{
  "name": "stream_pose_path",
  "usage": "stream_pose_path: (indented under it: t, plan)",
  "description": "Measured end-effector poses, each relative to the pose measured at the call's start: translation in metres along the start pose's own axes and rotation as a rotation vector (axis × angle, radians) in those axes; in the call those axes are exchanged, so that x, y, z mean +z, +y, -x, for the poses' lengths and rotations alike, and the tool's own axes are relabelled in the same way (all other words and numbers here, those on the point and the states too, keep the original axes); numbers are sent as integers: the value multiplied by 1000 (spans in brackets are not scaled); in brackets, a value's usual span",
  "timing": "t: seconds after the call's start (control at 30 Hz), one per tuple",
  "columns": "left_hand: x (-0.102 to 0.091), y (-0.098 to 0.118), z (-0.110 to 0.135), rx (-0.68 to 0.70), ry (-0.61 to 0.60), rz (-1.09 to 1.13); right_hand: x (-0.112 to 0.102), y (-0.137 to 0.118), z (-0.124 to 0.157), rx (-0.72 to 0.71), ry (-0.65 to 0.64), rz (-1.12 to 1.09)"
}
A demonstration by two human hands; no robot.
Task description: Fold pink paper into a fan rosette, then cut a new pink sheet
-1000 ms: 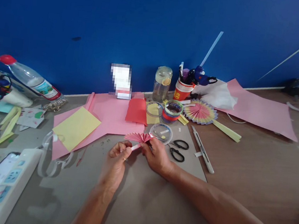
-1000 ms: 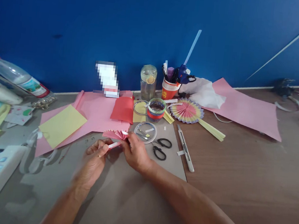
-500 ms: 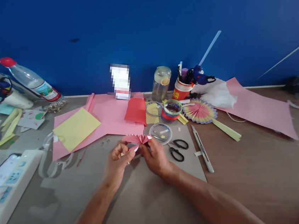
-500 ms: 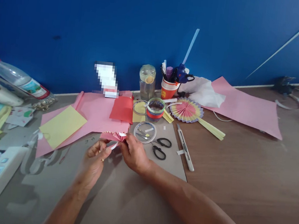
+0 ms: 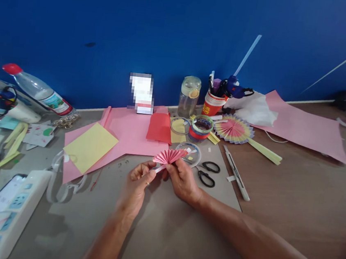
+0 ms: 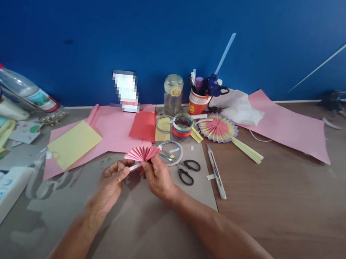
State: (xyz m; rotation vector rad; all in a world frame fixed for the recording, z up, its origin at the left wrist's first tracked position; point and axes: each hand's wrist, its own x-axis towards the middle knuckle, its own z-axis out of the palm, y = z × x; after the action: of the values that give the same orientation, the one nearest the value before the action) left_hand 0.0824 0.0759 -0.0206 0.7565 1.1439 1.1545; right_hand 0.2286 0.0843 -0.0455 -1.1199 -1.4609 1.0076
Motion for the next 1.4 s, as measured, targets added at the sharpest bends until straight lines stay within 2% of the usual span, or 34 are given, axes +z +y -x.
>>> stream_pose_path:
  t: [0.33,0.5,0.9,1.23,1.4]
  plan:
    - [7,2,0,-8,-49,22,2,4,3,-9,-29,-74]
    - [8,0,2,-11,-30,33,3,6,4,14,-18,-139]
    - [14,2,5,-35,38,58,4,7,3,16,28,-103]
    - [17,-3,4,18,67,22,2,8,4,28,18,-123]
    - [22,-3,5,39,73,83,3,6,3,70,4,-164]
